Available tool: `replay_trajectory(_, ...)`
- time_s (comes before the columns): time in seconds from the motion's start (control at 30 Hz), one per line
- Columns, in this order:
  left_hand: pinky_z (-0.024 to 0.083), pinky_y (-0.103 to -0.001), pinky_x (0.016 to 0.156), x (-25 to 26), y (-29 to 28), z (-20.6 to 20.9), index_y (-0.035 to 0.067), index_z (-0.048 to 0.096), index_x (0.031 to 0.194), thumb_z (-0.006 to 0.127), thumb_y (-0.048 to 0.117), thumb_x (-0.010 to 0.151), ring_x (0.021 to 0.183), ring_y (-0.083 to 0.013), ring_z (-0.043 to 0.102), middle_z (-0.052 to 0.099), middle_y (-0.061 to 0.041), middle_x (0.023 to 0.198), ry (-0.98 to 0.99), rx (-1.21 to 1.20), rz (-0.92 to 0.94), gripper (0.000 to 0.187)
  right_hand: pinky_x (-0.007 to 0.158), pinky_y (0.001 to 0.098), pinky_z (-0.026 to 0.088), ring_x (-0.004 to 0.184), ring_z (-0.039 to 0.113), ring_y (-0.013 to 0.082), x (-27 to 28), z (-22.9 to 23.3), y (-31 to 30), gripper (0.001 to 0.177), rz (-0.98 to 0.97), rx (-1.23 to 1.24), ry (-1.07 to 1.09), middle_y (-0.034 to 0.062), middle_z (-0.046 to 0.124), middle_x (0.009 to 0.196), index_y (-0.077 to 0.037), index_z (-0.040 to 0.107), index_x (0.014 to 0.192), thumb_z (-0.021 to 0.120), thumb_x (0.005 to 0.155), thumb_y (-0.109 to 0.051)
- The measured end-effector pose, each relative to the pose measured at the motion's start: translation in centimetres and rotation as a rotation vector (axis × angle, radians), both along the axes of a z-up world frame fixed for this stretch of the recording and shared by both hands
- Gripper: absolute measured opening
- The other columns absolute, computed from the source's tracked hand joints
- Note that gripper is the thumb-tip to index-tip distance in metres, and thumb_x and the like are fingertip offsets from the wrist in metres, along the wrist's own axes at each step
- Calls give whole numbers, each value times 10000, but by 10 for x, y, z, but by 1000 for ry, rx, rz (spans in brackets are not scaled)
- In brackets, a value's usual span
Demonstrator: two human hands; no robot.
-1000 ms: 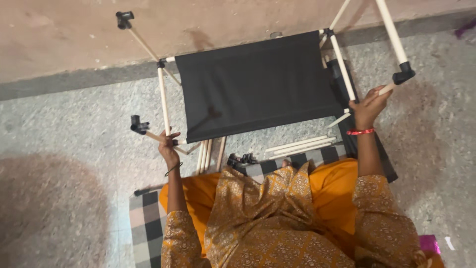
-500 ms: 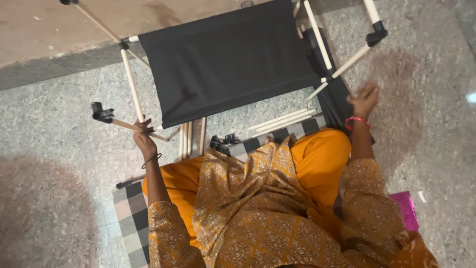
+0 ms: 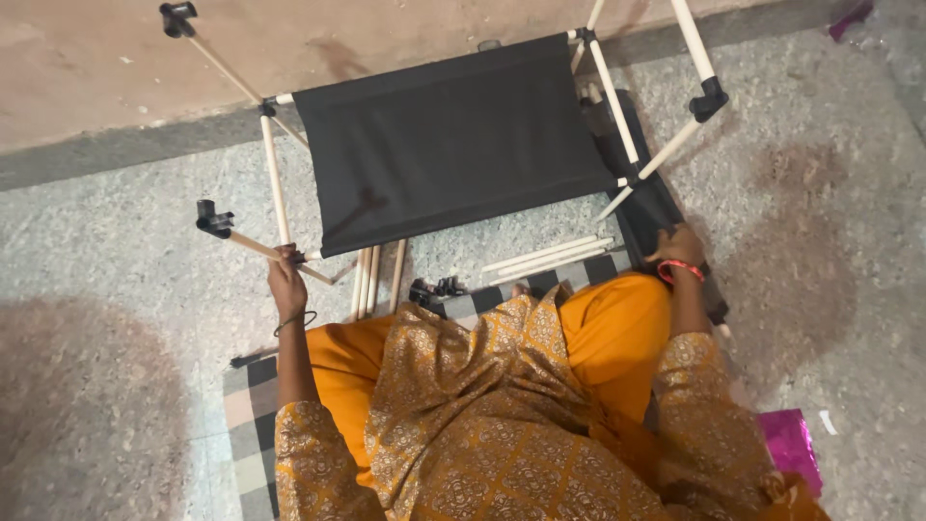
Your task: The person assembles a small folding table by connecting white PVC pipes with black corner joints and attaching a black fabric top. They insert the pipes into the joints, secure the fabric, and adjust the frame while sitting on a mat.
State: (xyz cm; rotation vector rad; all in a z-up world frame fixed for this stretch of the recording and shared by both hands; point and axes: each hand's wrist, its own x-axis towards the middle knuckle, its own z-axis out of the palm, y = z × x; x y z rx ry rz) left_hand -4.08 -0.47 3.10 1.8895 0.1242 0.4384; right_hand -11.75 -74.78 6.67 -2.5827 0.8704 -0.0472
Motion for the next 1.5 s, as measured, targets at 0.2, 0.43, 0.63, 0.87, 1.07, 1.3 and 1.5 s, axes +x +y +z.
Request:
replay_trajectory(0.2,503,-407,976,-9,-30,0,-73,324,1448,579,199,1060,1137,-309,627,582,-241,1272,-96,-26,216,538,803,526,547,927,705,473,-26,36,-47,467,-248,189,-442,271,685,1069,54,553,1235,712,1017,-328)
replay_trajectory(0.43,250,-490,1283,-72,-126,-26,-122,223,1553,548,106,1020,1498,-403,321,280,-293,1601,-146,246,305,664,888,472,566,1006,728,348,-104,117,-127,318,-289,29,-535,197,740,1108,8,696,1191,719,1039,-271)
replay_trajectory(0.63,352,-447,1237,-84,-208,-32,-83,362,1481,581,125,1008,1453,-373,392,366,-297,1552,-186,256,-140,562,872,457,570,998,726,327,-195,163,-120,314,-313,154,-571,203,738,1114,5,684,1210,724,1042,-258)
replay_trajectory(0.87,393,-517,1190,-104,-297,41,-45,496,1432,552,96,1030,1356,-381,525,534,-260,1454,93,156,-663,430,854,440,574,988,725,302,-216,156,-62,312,-324,279,-602,209,735,1121,0,669,1232,731,1046,-242)
replay_trajectory(1.07,522,-433,1088,-105,-376,82,63,263,1592,692,277,950,1378,-303,529,481,-211,1538,115,-238,-1171,801,838,425,578,980,723,280,-206,157,-26,314,-275,329,-613,214,732,1127,-3,656,1251,736,1049,-229)
replay_trajectory(1.3,460,-411,1156,-89,-451,83,123,268,1467,776,235,938,1401,-254,437,395,-157,1442,50,-939,-1302,742,820,408,582,971,721,255,-186,169,-1,319,-197,370,-602,221,729,1134,-7,642,1274,743,1052,-214)
replay_trajectory(1.5,513,-295,603,-90,-381,53,111,466,1079,664,240,1040,836,-241,711,649,-180,998,570,-874,-830,239,804,393,586,962,720,234,-136,198,16,326,-31,365,-558,226,727,1140,-11,629,1293,748,1055,-200)
